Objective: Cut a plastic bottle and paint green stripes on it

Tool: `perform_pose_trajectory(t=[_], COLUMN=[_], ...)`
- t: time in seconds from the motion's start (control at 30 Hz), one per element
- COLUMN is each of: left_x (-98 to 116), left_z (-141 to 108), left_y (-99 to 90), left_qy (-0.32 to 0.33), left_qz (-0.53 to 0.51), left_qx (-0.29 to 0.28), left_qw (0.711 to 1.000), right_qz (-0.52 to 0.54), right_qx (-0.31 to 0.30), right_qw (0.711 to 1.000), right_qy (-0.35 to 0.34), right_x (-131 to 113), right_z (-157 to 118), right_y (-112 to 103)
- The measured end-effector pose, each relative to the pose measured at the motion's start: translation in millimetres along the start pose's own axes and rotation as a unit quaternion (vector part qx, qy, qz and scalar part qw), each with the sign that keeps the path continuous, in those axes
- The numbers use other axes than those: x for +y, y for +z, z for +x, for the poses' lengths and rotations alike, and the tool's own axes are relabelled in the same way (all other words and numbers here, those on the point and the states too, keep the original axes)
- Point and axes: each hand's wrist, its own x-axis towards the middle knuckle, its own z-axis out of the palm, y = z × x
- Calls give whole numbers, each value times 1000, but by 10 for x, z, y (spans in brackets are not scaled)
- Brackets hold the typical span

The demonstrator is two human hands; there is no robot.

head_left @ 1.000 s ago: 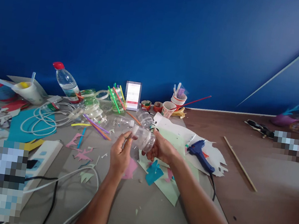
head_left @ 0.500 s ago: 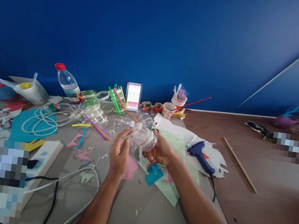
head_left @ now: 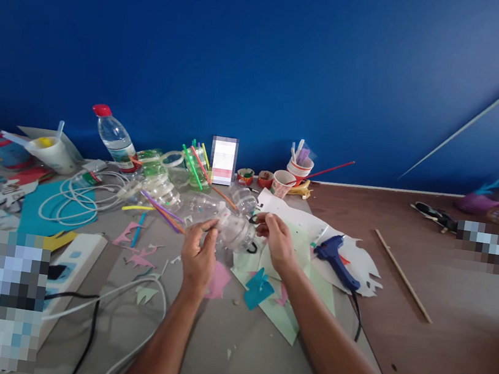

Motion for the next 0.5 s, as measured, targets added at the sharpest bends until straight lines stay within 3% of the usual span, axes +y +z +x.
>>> perform_pose_trajectory(t=[0.07,0.2,0.5], left_x=[-7,-5,78], left_z=[0,-1,-10], left_y=[3,2,5], left_qy=[5,7,35], left_qz=[8,10,16], left_qx=[2,-9,-36], left_qw=[1000,1000,999], right_qz=[-39,-110,-144], right_qx=[11,-10,-76], right_qw=[995,975,947], right_qy=[-93,-195,-277], right_x=[-31,-115,-159], right_z=[-21,-115,-205], right_y=[-10,-2,30])
